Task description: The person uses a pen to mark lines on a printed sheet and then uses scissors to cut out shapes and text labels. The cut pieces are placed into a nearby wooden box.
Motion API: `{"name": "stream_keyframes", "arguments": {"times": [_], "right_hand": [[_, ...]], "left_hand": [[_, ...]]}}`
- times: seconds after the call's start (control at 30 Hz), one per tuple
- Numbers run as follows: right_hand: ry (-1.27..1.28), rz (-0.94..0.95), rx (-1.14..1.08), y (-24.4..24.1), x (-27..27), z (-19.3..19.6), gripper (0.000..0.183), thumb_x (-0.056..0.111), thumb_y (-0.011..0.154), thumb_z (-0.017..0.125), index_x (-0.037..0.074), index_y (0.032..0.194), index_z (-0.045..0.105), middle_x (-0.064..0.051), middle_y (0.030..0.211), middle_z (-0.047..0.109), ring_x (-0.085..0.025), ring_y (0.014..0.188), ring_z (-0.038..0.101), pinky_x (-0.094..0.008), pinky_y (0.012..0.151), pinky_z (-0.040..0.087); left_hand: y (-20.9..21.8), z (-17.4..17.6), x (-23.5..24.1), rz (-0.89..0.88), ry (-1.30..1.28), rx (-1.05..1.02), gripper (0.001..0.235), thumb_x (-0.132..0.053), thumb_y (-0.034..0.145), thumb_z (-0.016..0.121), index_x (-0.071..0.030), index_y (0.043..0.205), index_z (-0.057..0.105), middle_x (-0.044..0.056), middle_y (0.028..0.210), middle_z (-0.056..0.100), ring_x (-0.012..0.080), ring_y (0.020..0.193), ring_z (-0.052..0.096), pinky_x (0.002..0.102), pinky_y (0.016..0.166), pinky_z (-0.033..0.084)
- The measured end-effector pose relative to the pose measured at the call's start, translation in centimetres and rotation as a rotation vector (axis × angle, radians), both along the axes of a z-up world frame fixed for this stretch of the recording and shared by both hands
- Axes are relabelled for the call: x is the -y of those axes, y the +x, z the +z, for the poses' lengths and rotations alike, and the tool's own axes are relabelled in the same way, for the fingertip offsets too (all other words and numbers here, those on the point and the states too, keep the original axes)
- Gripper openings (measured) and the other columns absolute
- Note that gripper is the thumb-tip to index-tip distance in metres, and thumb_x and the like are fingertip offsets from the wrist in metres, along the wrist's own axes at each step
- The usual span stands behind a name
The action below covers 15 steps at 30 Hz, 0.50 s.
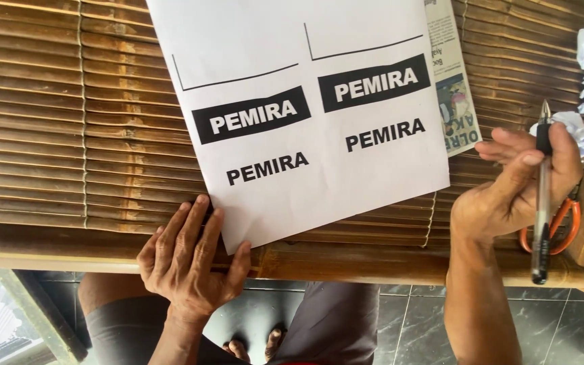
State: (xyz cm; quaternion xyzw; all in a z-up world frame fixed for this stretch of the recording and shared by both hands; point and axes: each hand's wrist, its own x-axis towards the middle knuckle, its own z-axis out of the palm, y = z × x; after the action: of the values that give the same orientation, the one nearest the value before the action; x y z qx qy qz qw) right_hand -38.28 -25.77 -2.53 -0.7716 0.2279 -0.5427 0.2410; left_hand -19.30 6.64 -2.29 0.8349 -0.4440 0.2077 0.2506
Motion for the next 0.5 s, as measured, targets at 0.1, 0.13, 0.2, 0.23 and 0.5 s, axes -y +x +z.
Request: {"name": "stream_keyframes", "arguments": {"times": [0.1, 0.13, 0.2, 0.23, 0.5], "right_hand": [[0.004, -0.025, 0.029, 0.1, -0.1, 0.0, 0.03, 0.012, 0.12, 0.041, -0.007, 0.143, 0.045, -0.037, 0.098, 0.065, -0.038, 0.072, 0.065, -0.038, 0.066, 0.053], [0.003, -0.027, 0.03, 0.1, 0.1, 0.1, 0.03, 0.012, 0.12, 0.041, -0.007, 0.143, 0.045, -0.037, 0.098, 0.065, -0.038, 0.072, 0.065, -0.038, 0.066, 0.053], [-0.065, 0.015, 0.035, 0.0, 0.5, 0.2, 0.027, 0.011, 0.121, 0.039, -0.002, 0.144, 0.045, -0.037, 0.097, 0.067, -0.039, 0.07, 0.066, -0.039, 0.062, 0.056], [-0.066, 0.013, 0.037, 0.5, -0.2, 0.9, 0.027, 0.011, 0.121, 0.039, -0.002, 0.144, 0.045, -0.037, 0.097, 0.067, -0.039, 0.07, 0.066, -0.039, 0.062, 0.056], [-0.017, -0.089, -0.061, 1.0, -1.5, 2.0, 0.03, 0.016, 0.122, 0.037, -0.003, 0.145, 0.042, -0.035, 0.098, 0.067, -0.038, 0.073, 0.063, -0.042, 0.072, 0.059]], "left_hand": [[-0.2, -0.4, -0.2, 0.008, 0.015, 0.0, 0.044, -0.046, 0.096, 0.059, -0.011, 0.115, 0.077, 0.011, 0.122, 0.078, 0.0284, 0.111, 0.075, 0.037, 0.098, 0.041], [-0.2, -0.4, -0.2, 0.007, 0.015, 0.001, 0.044, -0.046, 0.096, 0.059, -0.011, 0.115, 0.077, 0.011, 0.122, 0.078, 0.0284, 0.111, 0.075, 0.037, 0.098, 0.041], [-0.2, -0.4, -0.2, 0.007, 0.024, 0.006, 0.044, -0.045, 0.096, 0.059, -0.01, 0.115, 0.078, 0.011, 0.123, 0.078, 0.0287, 0.111, 0.075, 0.037, 0.097, 0.04], [-0.3, -0.4, -0.1, 0.005, 0.022, 0.008, 0.044, -0.045, 0.096, 0.059, -0.01, 0.115, 0.078, 0.011, 0.123, 0.078, 0.0287, 0.111, 0.075, 0.037, 0.097, 0.04], [-0.2, -0.6, -0.2, -0.002, 0.012, 0.027, 0.044, -0.043, 0.096, 0.059, -0.009, 0.115, 0.078, 0.012, 0.123, 0.078, 0.0293, 0.112, 0.075, 0.037, 0.097, 0.042]]}}
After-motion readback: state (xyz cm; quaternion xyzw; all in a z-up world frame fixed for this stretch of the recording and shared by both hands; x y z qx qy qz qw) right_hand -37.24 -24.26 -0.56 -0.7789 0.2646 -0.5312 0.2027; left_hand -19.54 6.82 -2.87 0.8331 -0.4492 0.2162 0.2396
